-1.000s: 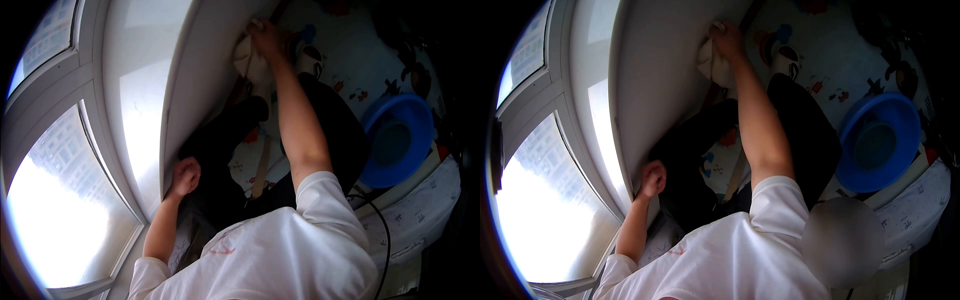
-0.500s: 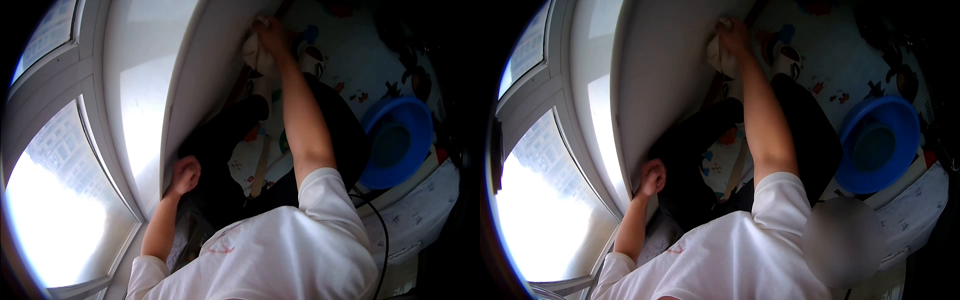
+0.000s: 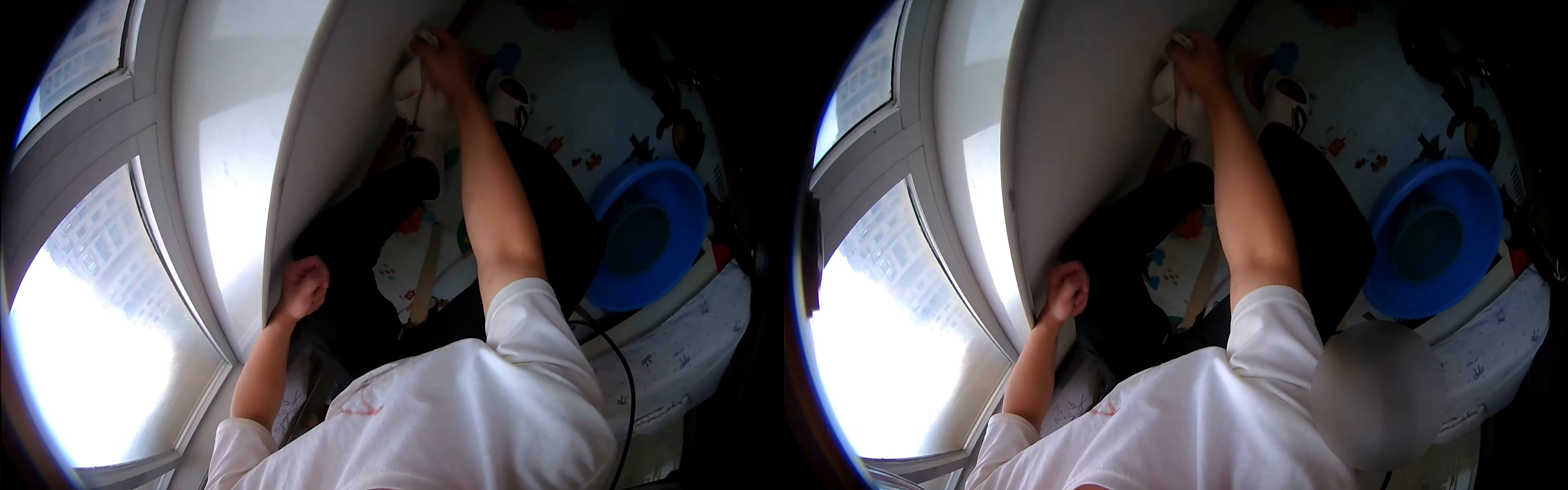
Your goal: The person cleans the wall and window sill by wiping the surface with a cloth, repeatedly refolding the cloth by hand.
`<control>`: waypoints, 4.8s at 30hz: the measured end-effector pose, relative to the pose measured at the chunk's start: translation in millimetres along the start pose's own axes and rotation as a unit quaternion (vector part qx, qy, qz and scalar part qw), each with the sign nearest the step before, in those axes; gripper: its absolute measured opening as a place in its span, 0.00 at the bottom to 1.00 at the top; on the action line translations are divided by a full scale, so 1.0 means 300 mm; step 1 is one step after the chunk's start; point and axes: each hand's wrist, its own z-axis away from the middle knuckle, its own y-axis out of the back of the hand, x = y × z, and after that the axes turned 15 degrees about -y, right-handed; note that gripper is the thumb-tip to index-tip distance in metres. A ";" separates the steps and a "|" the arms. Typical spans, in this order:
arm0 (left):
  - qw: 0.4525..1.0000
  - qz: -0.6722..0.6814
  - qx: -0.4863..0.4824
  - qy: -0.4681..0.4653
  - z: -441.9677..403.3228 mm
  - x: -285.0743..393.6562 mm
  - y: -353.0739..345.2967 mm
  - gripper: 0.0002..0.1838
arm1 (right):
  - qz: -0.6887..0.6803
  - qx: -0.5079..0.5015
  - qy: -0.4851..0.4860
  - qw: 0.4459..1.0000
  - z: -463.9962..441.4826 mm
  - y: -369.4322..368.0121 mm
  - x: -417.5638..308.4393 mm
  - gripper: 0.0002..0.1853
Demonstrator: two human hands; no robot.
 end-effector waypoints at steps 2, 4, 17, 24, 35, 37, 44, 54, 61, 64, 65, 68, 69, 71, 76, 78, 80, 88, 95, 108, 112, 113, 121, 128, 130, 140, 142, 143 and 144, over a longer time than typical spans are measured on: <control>1.000 -0.011 -0.003 0.005 0.000 -0.002 -0.001 0.12 | -0.008 0.030 0.027 0.999 -0.029 -0.013 0.028 0.26; 1.000 -0.012 -0.002 -0.001 0.002 -0.007 -0.004 0.12 | -0.004 0.031 0.024 0.999 -0.019 -0.011 0.021 0.26; 1.000 0.005 0.006 0.014 0.002 0.012 -0.008 0.10 | 0.016 0.035 0.007 0.999 -0.011 -0.007 0.010 0.26; 1.000 -0.003 0.005 -0.005 0.004 -0.023 0.002 0.10 | 0.001 0.036 0.024 0.999 -0.027 -0.012 0.036 0.25; 1.000 0.004 0.006 0.011 0.003 -0.003 0.000 0.10 | 0.011 0.038 0.042 0.998 -0.058 -0.016 0.056 0.25; 1.000 0.007 0.004 0.007 0.003 -0.001 0.000 0.10 | 0.010 0.023 0.038 0.999 -0.047 -0.011 0.046 0.25; 1.000 0.000 0.011 0.000 0.000 -0.009 -0.003 0.10 | -0.021 0.016 0.042 0.999 -0.038 -0.007 0.040 0.23; 1.000 -0.007 0.008 0.000 0.001 -0.013 -0.001 0.09 | 0.019 0.031 0.032 0.999 -0.036 0.006 0.021 0.24; 1.000 -0.012 -0.006 -0.010 -0.004 -0.012 0.002 0.10 | 0.003 0.002 0.028 1.000 -0.034 0.002 0.020 0.25; 1.000 -0.012 -0.004 -0.004 0.000 -0.008 -0.007 0.11 | 0.005 0.003 0.021 1.000 -0.027 0.008 0.024 0.26; 1.000 -0.013 -0.002 0.000 -0.001 -0.001 -0.009 0.11 | 0.015 0.003 0.019 1.000 -0.036 0.008 0.027 0.26; 1.000 -0.005 0.013 0.016 0.002 0.004 -0.008 0.11 | 0.025 -0.011 0.027 0.999 -0.040 0.002 0.031 0.26; 1.000 -0.012 0.006 0.011 0.000 0.004 -0.004 0.10 | 0.026 -0.018 0.032 0.999 -0.042 -0.001 0.032 0.26; 1.000 -0.022 -0.007 0.001 -0.004 -0.001 -0.003 0.10 | -0.020 -0.020 0.017 0.999 -0.065 -0.017 0.061 0.25; 1.000 -0.025 0.008 0.017 -0.003 0.010 -0.014 0.10 | 0.026 0.020 0.016 0.999 -0.026 -0.002 0.021 0.24; 0.999 -0.026 0.008 0.017 -0.002 0.019 -0.012 0.10 | 0.042 -0.001 0.003 0.999 0.008 0.011 -0.012 0.24; 1.000 -0.025 0.001 0.009 -0.005 0.012 -0.010 0.10 | 0.028 0.001 0.019 0.999 -0.006 0.006 0.000 0.24; 1.000 -0.013 0.009 0.001 0.002 -0.003 -0.005 0.11 | 0.010 -0.004 0.040 0.999 -0.059 -0.012 0.043 0.24; 1.000 0.011 -0.006 -0.004 0.001 -0.002 0.003 0.09 | 0.008 0.026 0.012 1.000 -0.030 -0.012 0.022 0.26; 1.000 0.006 0.003 0.013 -0.001 0.002 0.000 0.08 | -0.008 -0.001 -0.007 1.000 -0.022 0.002 -0.001 0.25; 1.000 0.012 0.004 0.005 -0.004 -0.005 0.004 0.07 | -0.022 0.002 0.040 0.999 -0.026 -0.007 0.018 0.24; 1.000 0.018 0.002 0.002 -0.004 -0.013 0.006 0.07 | -0.027 -0.002 0.042 0.999 -0.028 -0.004 0.018 0.24; 1.000 0.009 0.006 0.010 0.000 0.007 -0.004 0.08 | -0.014 -0.002 0.041 0.999 -0.039 -0.007 0.024 0.24; 1.000 0.002 0.000 0.011 -0.005 0.013 -0.004 0.09 | 0.033 0.035 0.055 0.997 -0.041 0.002 0.028 0.23; 1.000 0.002 0.002 0.016 -0.001 0.023 -0.008 0.09 | 0.041 0.032 0.053 0.997 -0.034 -0.004 0.028 0.24; 0.999 -0.032 0.001 -0.004 0.000 0.004 -0.002 0.10 | 0.088 0.034 -0.053 0.994 -0.018 -0.002 0.027 0.26; 1.000 -0.026 0.000 0.000 -0.001 -0.010 0.007 0.10 | 0.043 0.010 -0.062 0.997 0.024 -0.008 0.061 0.26; 1.000 -0.023 -0.002 0.003 0.001 -0.016 0.010 0.09 | -0.002 -0.006 -0.048 0.999 0.054 -0.011 0.105 0.26; 1.000 -0.023 -0.002 0.002 -0.001 -0.017 0.011 0.09 | -0.046 -0.022 -0.032 0.998 0.088 -0.008 0.117 0.26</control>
